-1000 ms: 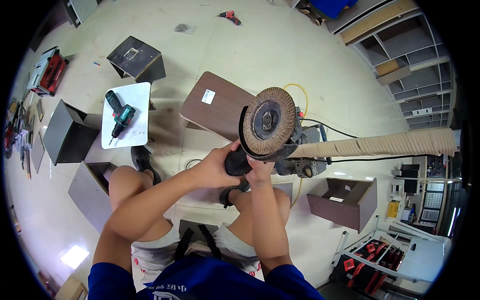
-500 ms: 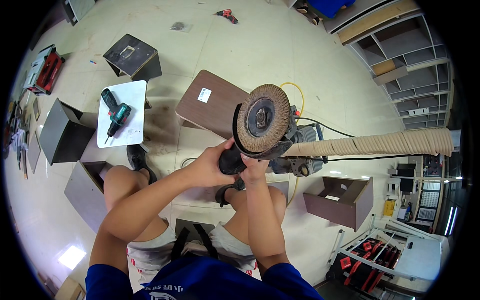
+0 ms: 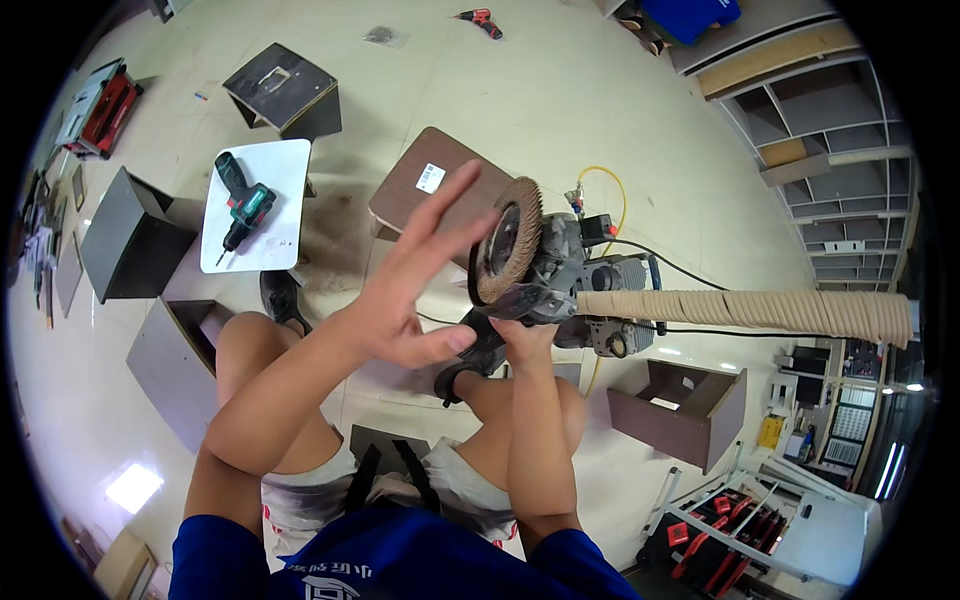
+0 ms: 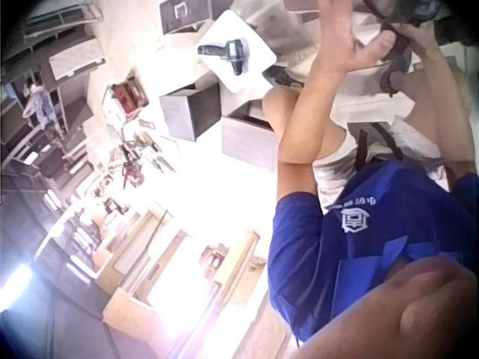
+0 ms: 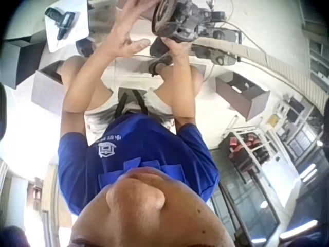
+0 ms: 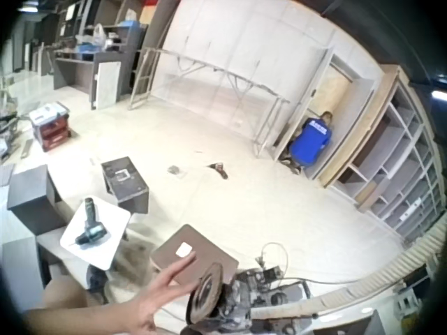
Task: The person sits on the floor and uses an angle grinder with a sanding disc to smooth the edges of a rectangular wooden board. They hold the board with one hand and operate the tool with the other, moving along the edges. The person then sets the board aside and picks up a small wooden box to sand its edges.
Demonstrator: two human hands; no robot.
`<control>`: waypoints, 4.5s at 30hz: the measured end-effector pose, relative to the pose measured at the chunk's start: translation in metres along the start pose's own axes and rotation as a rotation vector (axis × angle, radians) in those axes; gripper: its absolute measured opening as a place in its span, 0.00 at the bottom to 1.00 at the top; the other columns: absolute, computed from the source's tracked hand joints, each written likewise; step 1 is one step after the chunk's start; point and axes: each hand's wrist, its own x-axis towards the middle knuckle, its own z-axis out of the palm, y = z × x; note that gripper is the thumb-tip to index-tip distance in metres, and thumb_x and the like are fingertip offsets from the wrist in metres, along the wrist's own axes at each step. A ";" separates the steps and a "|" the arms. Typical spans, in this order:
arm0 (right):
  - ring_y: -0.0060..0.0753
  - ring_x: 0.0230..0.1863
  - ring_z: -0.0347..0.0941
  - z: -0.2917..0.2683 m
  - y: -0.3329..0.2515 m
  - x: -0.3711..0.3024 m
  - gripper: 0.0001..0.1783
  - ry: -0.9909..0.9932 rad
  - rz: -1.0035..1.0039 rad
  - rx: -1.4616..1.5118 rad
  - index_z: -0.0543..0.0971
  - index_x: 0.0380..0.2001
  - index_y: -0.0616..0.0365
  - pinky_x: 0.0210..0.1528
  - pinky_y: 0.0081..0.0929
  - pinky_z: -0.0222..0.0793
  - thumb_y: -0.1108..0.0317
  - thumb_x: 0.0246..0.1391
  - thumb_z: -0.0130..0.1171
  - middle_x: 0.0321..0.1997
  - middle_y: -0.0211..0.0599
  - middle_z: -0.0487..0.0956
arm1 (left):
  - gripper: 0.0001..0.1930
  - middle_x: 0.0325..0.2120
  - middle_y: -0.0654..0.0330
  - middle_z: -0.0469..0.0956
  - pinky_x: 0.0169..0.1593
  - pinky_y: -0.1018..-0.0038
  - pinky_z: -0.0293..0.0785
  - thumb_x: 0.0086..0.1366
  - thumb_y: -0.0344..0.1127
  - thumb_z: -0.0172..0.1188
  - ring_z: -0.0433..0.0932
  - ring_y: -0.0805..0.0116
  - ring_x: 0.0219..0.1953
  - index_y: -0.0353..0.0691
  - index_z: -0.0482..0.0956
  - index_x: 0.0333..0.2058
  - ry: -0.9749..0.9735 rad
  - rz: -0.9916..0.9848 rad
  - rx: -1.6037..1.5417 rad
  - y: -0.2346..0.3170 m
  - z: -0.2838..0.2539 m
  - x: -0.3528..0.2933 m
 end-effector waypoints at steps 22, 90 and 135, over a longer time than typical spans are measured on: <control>0.35 0.54 0.76 0.031 0.009 0.003 0.48 0.003 0.087 0.114 0.68 0.63 0.63 0.58 0.35 0.74 0.60 0.38 0.80 0.56 0.39 0.77 | 0.40 0.70 0.38 0.54 0.72 0.51 0.50 0.63 0.53 0.59 0.53 0.38 0.72 0.34 0.64 0.67 0.102 0.039 0.009 0.002 -0.002 -0.008; 0.47 0.41 0.84 -0.168 -0.039 0.028 0.36 0.652 0.161 -0.494 0.78 0.43 0.70 0.47 0.35 0.78 0.56 0.34 0.77 0.38 0.52 0.85 | 0.10 0.38 0.59 0.78 0.56 0.56 0.74 0.72 0.44 0.57 0.78 0.58 0.49 0.45 0.72 0.44 0.374 -1.479 -0.606 -0.206 0.154 -0.172; 0.27 0.22 0.77 -0.053 0.037 -0.002 0.14 0.555 0.380 0.137 0.79 0.34 0.62 0.25 0.29 0.73 0.64 0.52 0.71 0.24 0.33 0.79 | 0.22 0.48 0.59 0.78 0.57 0.70 0.68 0.75 0.45 0.52 0.76 0.70 0.51 0.37 0.68 0.59 -0.087 -1.116 -0.271 -0.020 0.073 -0.137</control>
